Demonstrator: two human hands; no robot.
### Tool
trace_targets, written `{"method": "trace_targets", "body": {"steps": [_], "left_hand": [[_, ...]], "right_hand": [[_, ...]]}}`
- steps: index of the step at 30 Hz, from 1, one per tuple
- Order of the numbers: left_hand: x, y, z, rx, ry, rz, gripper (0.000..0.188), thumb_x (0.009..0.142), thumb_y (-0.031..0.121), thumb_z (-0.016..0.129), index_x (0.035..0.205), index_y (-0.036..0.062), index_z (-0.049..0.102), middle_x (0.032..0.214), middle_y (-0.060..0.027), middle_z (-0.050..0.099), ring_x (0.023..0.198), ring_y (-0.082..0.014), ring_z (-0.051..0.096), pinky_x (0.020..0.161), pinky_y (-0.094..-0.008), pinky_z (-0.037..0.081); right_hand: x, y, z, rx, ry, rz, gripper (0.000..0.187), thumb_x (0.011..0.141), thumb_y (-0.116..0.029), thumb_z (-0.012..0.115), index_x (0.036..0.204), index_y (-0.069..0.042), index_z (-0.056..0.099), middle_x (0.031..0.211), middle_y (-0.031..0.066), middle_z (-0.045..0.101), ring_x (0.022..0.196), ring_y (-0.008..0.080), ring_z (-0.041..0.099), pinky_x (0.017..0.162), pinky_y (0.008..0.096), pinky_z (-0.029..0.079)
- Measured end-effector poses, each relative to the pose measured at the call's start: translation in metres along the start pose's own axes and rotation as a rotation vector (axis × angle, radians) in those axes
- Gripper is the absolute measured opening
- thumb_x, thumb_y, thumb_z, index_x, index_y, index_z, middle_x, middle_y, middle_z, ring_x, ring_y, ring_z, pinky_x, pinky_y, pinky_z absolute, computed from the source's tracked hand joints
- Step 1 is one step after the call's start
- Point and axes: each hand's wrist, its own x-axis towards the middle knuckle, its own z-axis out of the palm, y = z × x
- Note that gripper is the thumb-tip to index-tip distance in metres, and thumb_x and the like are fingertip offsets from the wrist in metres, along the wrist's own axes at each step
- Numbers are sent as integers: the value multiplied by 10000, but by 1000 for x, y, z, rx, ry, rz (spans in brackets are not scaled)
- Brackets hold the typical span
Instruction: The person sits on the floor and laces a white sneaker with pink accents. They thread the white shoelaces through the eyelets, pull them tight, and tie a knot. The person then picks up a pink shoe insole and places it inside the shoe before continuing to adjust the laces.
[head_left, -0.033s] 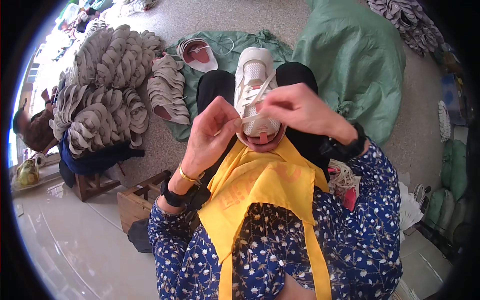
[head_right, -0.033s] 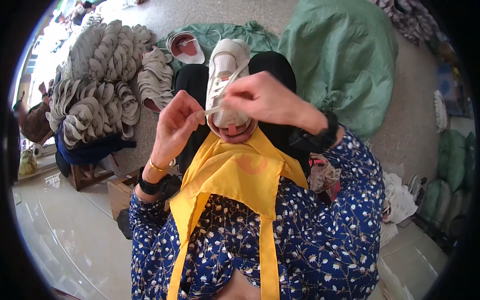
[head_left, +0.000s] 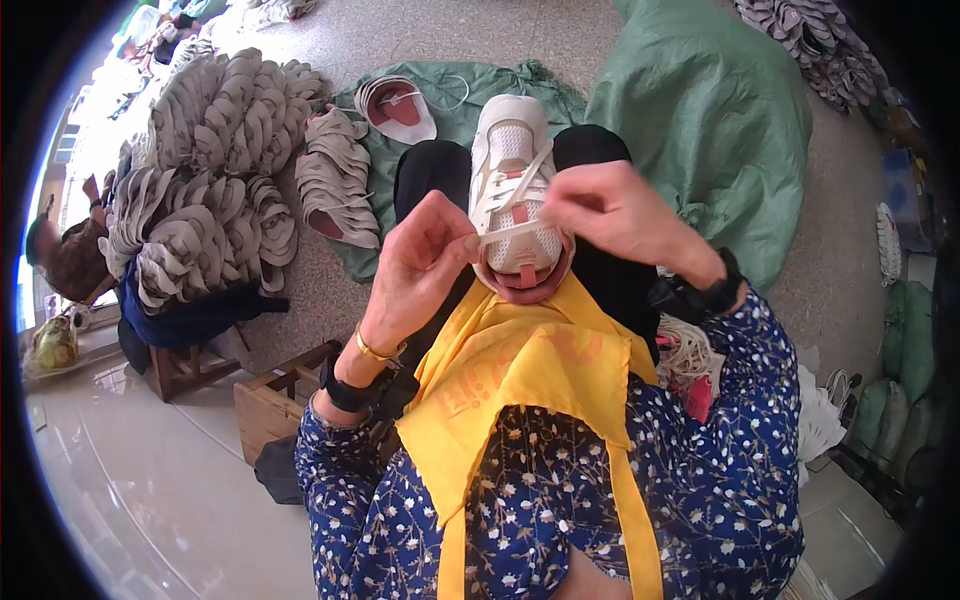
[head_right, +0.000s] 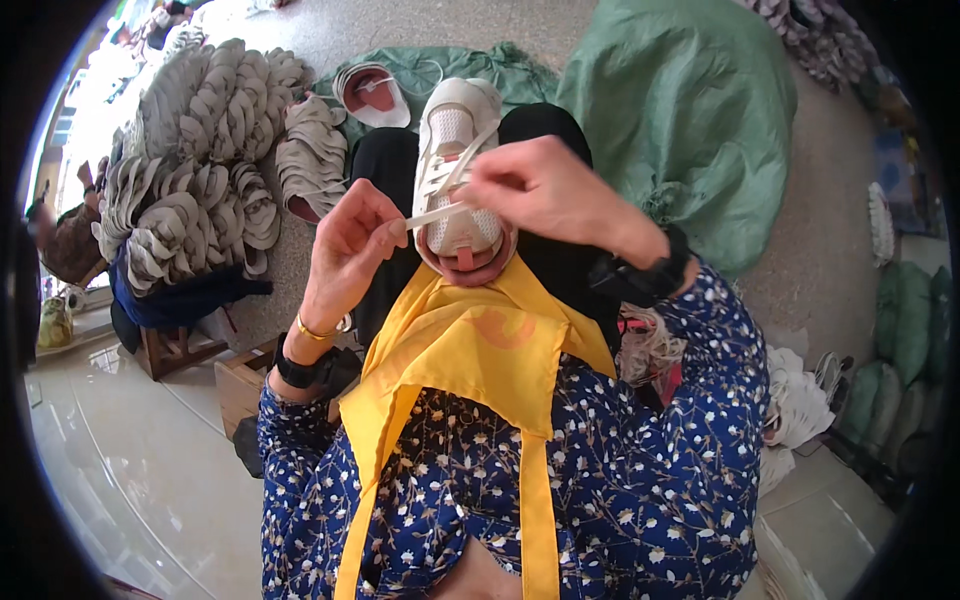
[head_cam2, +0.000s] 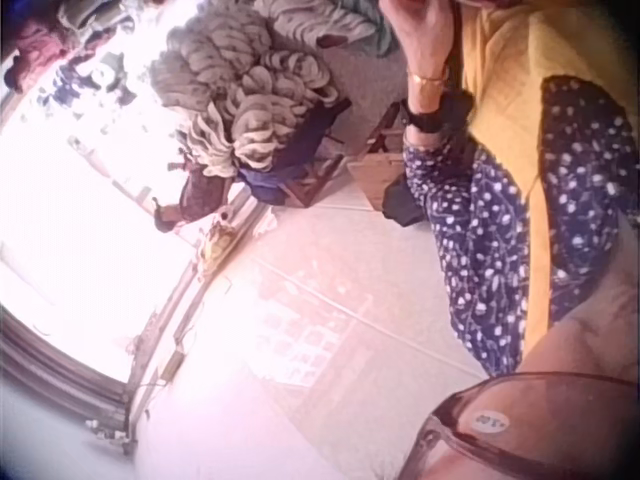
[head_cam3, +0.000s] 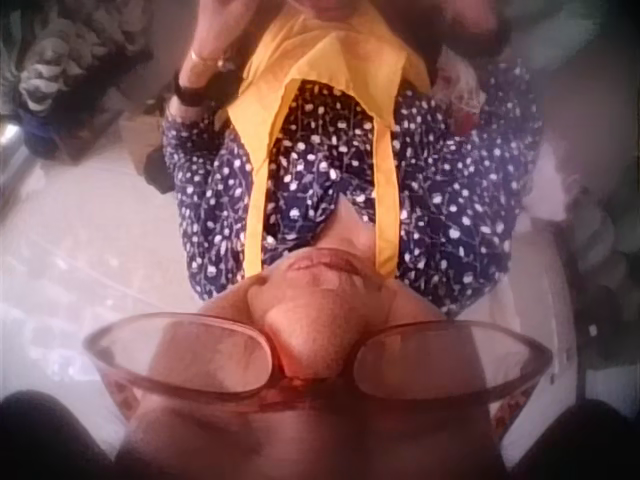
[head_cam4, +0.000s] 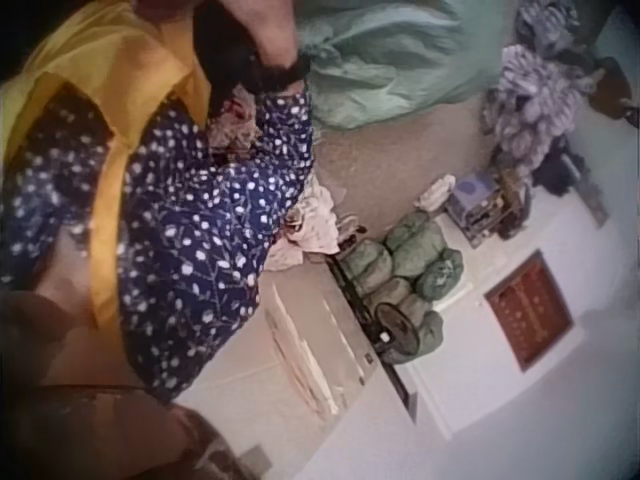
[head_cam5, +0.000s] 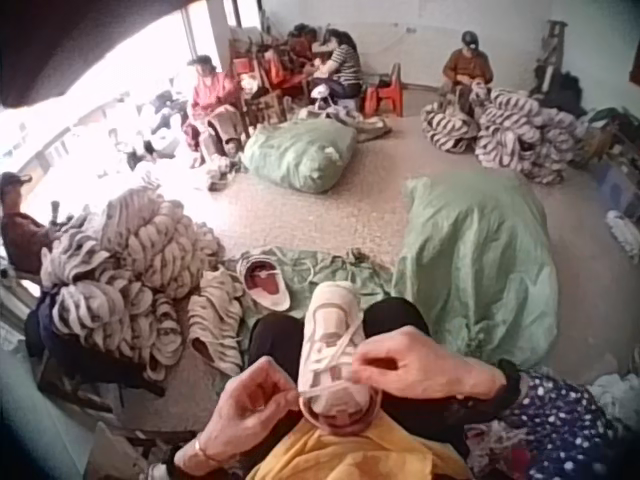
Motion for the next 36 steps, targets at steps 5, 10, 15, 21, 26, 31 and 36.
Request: {"method": "trace_targets", "body": {"steps": [5, 10, 15, 21, 26, 31, 36], "left_hand": [[4, -12, -10, -29, 25, -25, 95, 1043, 115, 635, 1017, 59, 563, 864, 30, 620, 750, -23, 506, 667, -197, 409], [14, -18, 4, -18, -4, 9, 49, 1009, -19, 580, 1014, 15, 544, 884, 12, 616, 813, -36, 570, 701, -228, 494], [21, -25, 15, 30, -26, 43, 46, 1013, -5, 593, 1012, 20, 554, 915, -1, 621, 831, -42, 572, 749, -215, 499], [20, -14, 27, 201, 9, 119, 117, 965, -33, 661, 983, 6, 552, 866, -17, 667, 831, -40, 619, 722, -219, 515], [22, -6, 31, 252, -2, 160, 144, 939, -35, 693, 962, 4, 557, 826, -29, 682, 780, -51, 635, 674, -229, 512], [21, -16, 27, 384, 102, 213, 164, 867, -49, 723, 941, 1, 587, 822, -47, 633, 706, -114, 619, 652, -259, 497], [30, -31, 21, 619, 208, 402, 168, 815, -49, 724, 919, 15, 608, 890, -73, 542, 752, -195, 569, 656, -304, 470]], "right_hand": [[-34, 4, -51, -66, 132, 203, 378, 1033, -242, 679, 770, 19, 601, 622, -54, 475, 624, 33, 406, 543, 273, 331], [-63, 22, -69, -291, 233, 256, 446, 1039, -294, 663, 753, 42, 603, 591, 88, 466, 583, 97, 419, 534, 337, 355], [-64, 22, -62, -539, 237, 404, 425, 1007, -314, 694, 794, 52, 656, 632, 188, 527, 537, 214, 484, 545, 394, 403], [-29, -24, -5, -45, 215, 265, 117, 930, -70, 746, 1027, -5, 748, 828, 58, 746, 687, 120, 698, 582, 322, 524], [-17, -12, 32, 280, 111, 140, 182, 930, 2, 712, 1107, 45, 711, 961, 100, 773, 896, 134, 742, 796, 276, 604], [-11, -13, 33, -230, 278, 20, 95, 870, -32, 756, 935, 26, 717, 838, 158, 719, 734, 256, 730, 660, 354, 564], [-9, -9, 37, -290, 315, 42, 85, 856, -40, 741, 870, 17, 679, 811, 169, 697, 722, 336, 704, 635, 408, 544]]}}
